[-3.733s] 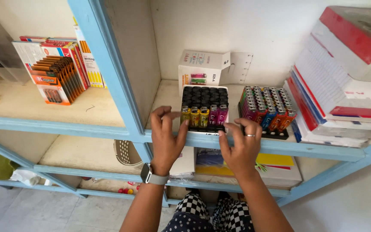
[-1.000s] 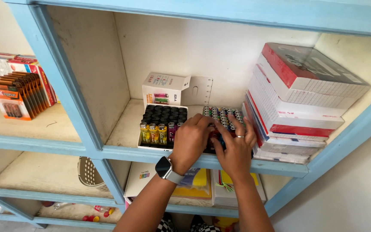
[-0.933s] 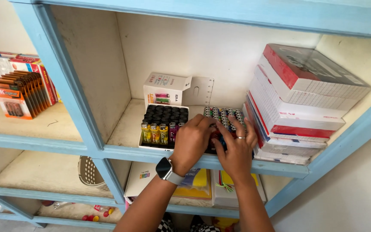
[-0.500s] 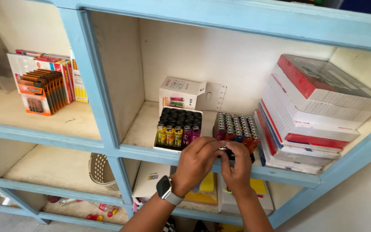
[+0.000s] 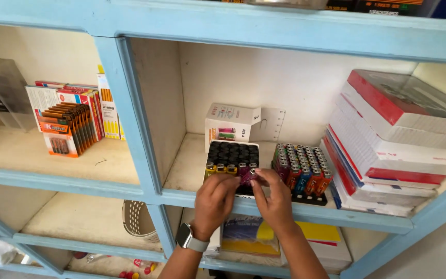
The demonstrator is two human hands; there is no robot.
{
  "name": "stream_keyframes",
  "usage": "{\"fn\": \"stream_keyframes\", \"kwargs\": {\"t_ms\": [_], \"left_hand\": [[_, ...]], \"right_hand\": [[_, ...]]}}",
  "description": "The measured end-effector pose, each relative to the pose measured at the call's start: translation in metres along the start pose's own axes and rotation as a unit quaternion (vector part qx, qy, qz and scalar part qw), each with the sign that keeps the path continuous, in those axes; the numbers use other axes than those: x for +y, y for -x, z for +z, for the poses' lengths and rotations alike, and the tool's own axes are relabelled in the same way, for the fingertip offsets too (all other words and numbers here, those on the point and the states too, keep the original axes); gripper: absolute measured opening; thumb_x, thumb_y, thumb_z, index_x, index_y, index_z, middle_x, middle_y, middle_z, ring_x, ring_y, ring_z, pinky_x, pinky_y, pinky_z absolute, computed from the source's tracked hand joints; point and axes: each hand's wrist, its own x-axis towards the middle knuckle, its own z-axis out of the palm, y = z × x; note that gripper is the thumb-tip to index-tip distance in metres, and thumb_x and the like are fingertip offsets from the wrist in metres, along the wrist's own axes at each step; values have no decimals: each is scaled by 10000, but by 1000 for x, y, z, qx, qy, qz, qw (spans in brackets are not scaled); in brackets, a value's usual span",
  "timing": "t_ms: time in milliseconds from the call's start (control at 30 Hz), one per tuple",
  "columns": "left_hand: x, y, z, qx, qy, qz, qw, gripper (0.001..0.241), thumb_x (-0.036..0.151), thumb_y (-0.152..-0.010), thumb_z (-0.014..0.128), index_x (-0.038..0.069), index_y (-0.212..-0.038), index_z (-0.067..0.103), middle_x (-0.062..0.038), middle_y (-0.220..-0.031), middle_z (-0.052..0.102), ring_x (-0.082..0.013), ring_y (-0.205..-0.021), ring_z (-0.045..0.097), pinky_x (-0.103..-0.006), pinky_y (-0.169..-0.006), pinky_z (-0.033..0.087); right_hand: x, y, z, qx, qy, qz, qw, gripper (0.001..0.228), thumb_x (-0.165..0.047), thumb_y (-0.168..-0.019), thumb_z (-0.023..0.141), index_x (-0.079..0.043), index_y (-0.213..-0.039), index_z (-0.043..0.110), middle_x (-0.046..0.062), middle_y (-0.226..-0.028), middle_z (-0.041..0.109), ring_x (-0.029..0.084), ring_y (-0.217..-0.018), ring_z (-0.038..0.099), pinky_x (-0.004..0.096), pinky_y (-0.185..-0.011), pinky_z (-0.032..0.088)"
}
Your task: Organizing and arranging cigarette lighters into a display tray on a store shelf.
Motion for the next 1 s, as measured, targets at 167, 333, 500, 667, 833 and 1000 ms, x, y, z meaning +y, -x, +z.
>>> {"fn": "stream_keyframes", "kwargs": {"t_ms": [167,333,500,667,833,1000], "left_hand": [[4,-7,-3,-42,-4,-99,994,267,27,-903,730,109,-1157,715,-99,-1050,654,-298,-868,696,-387,-704,566],[1,-7,-6,-58,20,-131,990,274,12,-928,699,107,-1184,718,-99,-1056,623,-276,-858,692,-376,-704,571],[0,-7,-8,-63,33,-113,991,270,5,-922,705,102,-1174,727,-99,-1062,598,-268,-879,694,-373,-725,574],[0,-7,-8,-69,44,-130,988,274,-1,-921,710,100,-1176,728,-102,-1064,598,-252,-863,697,-362,-715,578],[1,-8,-8,-69,41,-125,989,283,-6,-918,710,102,-1179,729,-100,-1064,599,-247,-857,699,-360,-707,577],[1,-8,-8,-72,35,-121,989,305,-9,-908,713,113,-1187,728,-97,-1060,599,-255,-867,698,-366,-706,576]], "right_hand": [[-16,-7,-1,-21,35,8,999,338,-30,-931,732,-52,-1240,597,138,-1109,725,242,-981,757,331,-813,608],[-30,-15,-3,-57,89,-10,994,320,-26,-890,757,-74,-1180,631,135,-1054,739,281,-929,753,352,-762,601],[-38,-21,-5,-60,164,-31,984,338,-52,-846,788,-87,-1154,653,96,-922,719,270,-852,709,383,-682,567],[-36,-21,-5,-65,152,-14,986,352,-71,-833,794,-92,-1163,674,96,-905,712,244,-837,700,369,-671,565],[-36,-21,-5,-74,152,7,986,347,-85,-837,795,-97,-1170,700,90,-893,718,244,-820,695,370,-658,558],[-39,-25,-5,-76,170,2,983,337,-79,-853,777,-112,-1182,718,60,-885,718,244,-860,678,377,-687,553]]}}
